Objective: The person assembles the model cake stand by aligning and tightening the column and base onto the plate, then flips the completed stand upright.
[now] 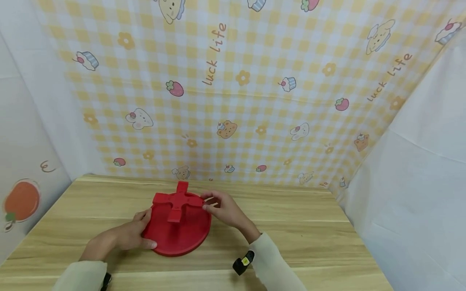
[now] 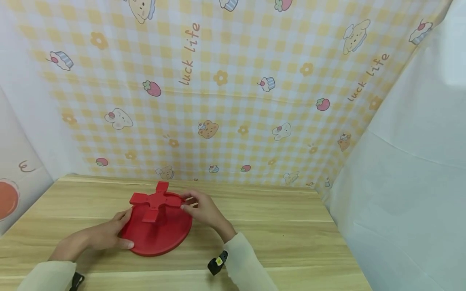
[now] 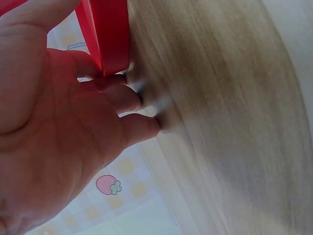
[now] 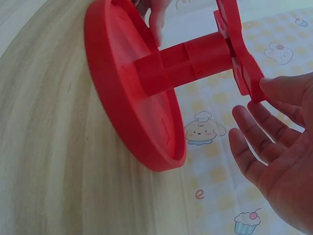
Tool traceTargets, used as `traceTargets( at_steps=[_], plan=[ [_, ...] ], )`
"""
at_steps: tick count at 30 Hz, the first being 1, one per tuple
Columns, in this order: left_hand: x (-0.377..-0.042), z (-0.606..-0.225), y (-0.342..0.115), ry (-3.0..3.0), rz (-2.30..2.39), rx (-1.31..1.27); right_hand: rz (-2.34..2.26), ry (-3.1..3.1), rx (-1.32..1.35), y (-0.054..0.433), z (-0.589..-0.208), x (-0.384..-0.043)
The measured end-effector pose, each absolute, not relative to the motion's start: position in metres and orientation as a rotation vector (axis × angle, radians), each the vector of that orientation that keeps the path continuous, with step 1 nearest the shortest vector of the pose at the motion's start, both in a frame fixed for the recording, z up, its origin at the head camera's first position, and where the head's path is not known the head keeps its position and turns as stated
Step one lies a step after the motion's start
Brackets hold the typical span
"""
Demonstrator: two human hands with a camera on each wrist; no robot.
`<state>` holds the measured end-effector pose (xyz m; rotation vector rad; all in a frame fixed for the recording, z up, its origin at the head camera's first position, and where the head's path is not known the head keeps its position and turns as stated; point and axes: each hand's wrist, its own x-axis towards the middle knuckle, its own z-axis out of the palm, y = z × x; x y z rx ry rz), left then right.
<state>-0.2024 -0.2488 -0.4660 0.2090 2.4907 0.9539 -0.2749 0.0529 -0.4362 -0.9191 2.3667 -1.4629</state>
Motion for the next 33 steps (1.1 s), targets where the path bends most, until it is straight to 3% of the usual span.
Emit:
traceTargets(
  at_steps=[33],
  plan=[
    [-0.202, -0.465, -0.249, 2.473, 0.974, 0.195, -1.370, 2.301, -1.013, 0.051, -0.437, -0.264]
  ],
)
